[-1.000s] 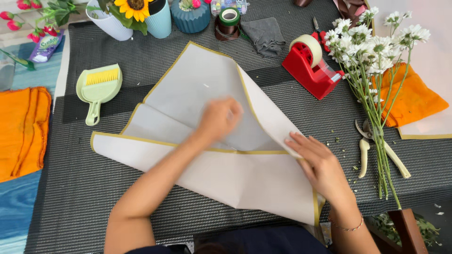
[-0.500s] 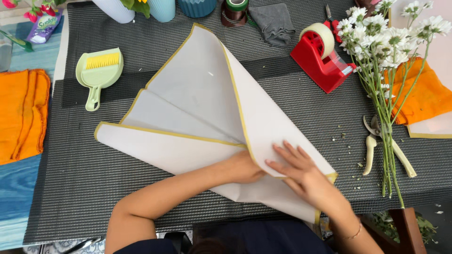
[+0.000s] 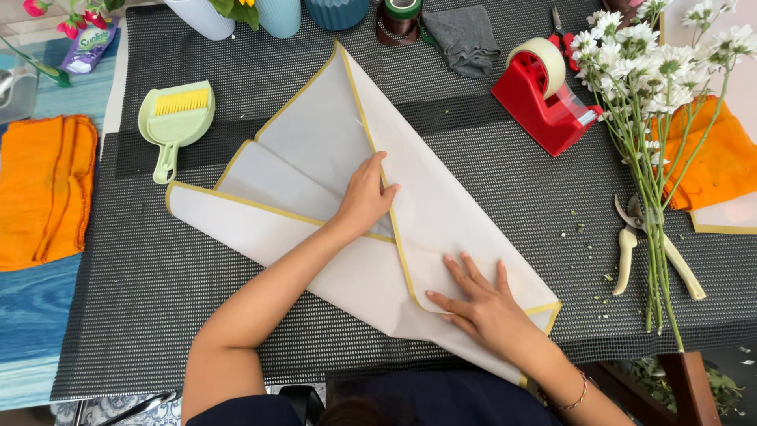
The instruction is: The person wraps flowers in translucent paper by folding the paper around the stems into a cone shape and securing the wrap with tape from a dispenser.
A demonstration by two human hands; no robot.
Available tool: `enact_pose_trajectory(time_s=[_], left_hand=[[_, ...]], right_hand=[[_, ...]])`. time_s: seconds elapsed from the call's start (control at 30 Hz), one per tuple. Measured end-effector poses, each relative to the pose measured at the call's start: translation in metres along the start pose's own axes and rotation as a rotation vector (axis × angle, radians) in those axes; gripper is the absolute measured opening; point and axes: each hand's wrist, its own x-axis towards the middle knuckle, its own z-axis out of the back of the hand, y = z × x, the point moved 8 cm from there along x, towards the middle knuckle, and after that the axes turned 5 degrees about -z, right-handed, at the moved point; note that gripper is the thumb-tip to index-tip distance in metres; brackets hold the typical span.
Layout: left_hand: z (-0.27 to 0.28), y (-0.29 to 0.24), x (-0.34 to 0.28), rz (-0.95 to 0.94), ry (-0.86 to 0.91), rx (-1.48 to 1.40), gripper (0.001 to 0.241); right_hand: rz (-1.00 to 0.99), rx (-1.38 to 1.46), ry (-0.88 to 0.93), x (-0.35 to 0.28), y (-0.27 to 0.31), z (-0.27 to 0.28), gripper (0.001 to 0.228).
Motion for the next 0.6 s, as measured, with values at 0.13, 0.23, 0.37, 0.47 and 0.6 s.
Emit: enact_pose_trajectory(time_s=[0.13,0.23,0.37,0.47,0.6], left_hand=[[-0.010,0.040,0.019,0.011,-0.069,0.082,0.061],[-0.001,0.029,0.021,-0.021,-0.023,0.269,0.061],[0.004,0.019,0.014,0.065,0.012,0.505,0.058],[0.004,0.012,0.008,0.022,0.029,0.580,0.056],[0.001,0.000,-0.003,-0.020,0.097,0.619,0.054]], right_hand=[[0.132,-0.036,-0.062,0.002,0.021,0.006,0.045],[0.151,0.014,0.079,0.004,0.031,0.013,0.056],[0.149,0.176,0.245,0.008,0.037,0.033,0.061],[0.102,0.482,0.068,0.019,0.024,0.055,0.054],[-0.068,-0.075,-0.072,0.033,-0.007,0.034,0.073]])
